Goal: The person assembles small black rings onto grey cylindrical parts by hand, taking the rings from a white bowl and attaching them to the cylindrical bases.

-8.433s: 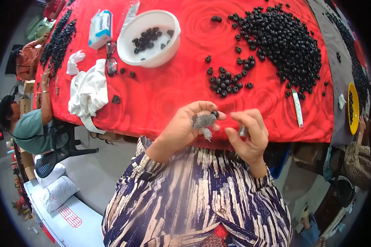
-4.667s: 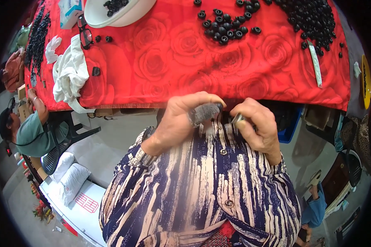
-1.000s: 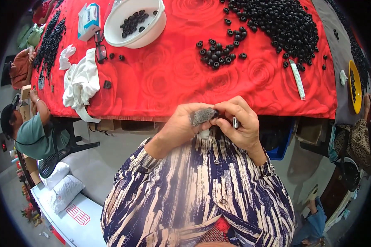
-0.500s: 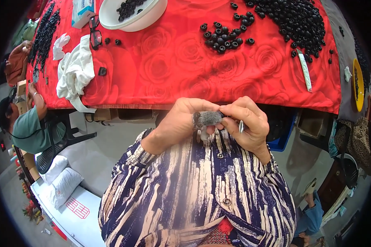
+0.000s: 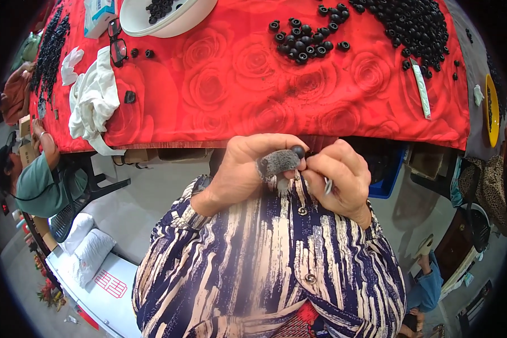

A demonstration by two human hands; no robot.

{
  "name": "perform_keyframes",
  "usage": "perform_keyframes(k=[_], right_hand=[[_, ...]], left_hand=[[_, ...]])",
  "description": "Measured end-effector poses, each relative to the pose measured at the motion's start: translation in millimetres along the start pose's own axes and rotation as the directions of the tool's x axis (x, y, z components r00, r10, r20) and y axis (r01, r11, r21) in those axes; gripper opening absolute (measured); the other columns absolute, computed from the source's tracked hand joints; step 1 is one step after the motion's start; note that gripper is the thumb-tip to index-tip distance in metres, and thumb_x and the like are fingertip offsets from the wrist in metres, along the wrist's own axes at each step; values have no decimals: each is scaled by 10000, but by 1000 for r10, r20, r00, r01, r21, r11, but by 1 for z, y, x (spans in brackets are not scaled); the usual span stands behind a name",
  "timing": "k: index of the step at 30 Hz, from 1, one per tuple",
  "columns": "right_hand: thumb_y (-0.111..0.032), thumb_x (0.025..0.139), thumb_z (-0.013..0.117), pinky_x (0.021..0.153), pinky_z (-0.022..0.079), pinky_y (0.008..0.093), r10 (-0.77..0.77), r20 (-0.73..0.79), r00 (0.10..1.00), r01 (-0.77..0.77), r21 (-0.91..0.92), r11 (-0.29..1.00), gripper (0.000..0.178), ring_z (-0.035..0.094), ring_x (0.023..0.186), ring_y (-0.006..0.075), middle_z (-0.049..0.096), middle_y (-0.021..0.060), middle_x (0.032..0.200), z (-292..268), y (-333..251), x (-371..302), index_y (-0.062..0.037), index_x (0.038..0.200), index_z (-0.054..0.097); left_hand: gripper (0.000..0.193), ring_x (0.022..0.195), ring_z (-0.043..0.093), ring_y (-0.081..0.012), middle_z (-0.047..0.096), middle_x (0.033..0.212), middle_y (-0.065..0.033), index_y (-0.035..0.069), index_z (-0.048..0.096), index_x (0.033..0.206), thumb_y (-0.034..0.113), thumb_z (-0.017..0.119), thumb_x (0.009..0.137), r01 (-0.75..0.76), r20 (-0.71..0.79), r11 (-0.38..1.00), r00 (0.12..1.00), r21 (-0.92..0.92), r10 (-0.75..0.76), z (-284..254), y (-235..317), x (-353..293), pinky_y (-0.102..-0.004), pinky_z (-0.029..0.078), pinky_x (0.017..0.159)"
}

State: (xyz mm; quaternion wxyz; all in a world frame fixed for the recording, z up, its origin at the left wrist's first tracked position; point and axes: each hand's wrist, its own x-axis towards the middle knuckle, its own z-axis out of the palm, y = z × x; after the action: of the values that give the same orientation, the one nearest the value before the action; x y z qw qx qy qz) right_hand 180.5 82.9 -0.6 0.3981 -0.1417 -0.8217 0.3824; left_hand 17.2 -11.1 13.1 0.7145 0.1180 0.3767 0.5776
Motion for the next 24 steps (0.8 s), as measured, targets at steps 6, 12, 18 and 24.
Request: perform_keyframes(k=[6, 12, 18, 24], right_hand=[[3, 780, 594, 578, 422, 301, 353, 89, 932, -363, 246, 899, 241, 529, 643, 214, 536, 112, 788, -10, -8, -3, 42, 1013, 544], [-4, 839, 570, 565, 425, 300, 411, 105, 906, -422, 132, 897, 172, 539, 637, 206, 534, 114, 778, -7, -11, -1, 30, 1006, 548], [-13, 860, 557, 598, 421, 274, 434, 110, 894, -446, 140, 884, 167, 531, 667, 179, 536, 102, 797, -4, -8, -2, 36, 1019, 549], [-23, 876, 548, 629, 413, 252, 448, 122, 886, -463, 147, 874, 166, 514, 687, 152, 534, 90, 804, -5, -9, -3, 41, 1030, 551]], left_hand=[[226, 804, 587, -66, 638, 917, -43, -7, 631, 1078, -13, 603, 853, -10, -23, 977, 1000, 211, 15, 3, 7, 0, -192, 489, 694], [235, 800, 581, -62, 619, 961, -41, -2, 639, 1067, -30, 614, 836, -56, -20, 944, 998, 325, 66, 2, 4, 2, -187, 483, 685], [250, 816, 578, -67, 617, 959, -49, -7, 637, 1067, -47, 614, 821, -24, -34, 954, 999, 300, 36, 3, 2, 2, -191, 477, 680], [256, 830, 571, -79, 612, 941, -49, -8, 636, 1066, -52, 611, 815, -58, -34, 896, 996, 439, 82, 6, 4, 2, -208, 470, 697]])
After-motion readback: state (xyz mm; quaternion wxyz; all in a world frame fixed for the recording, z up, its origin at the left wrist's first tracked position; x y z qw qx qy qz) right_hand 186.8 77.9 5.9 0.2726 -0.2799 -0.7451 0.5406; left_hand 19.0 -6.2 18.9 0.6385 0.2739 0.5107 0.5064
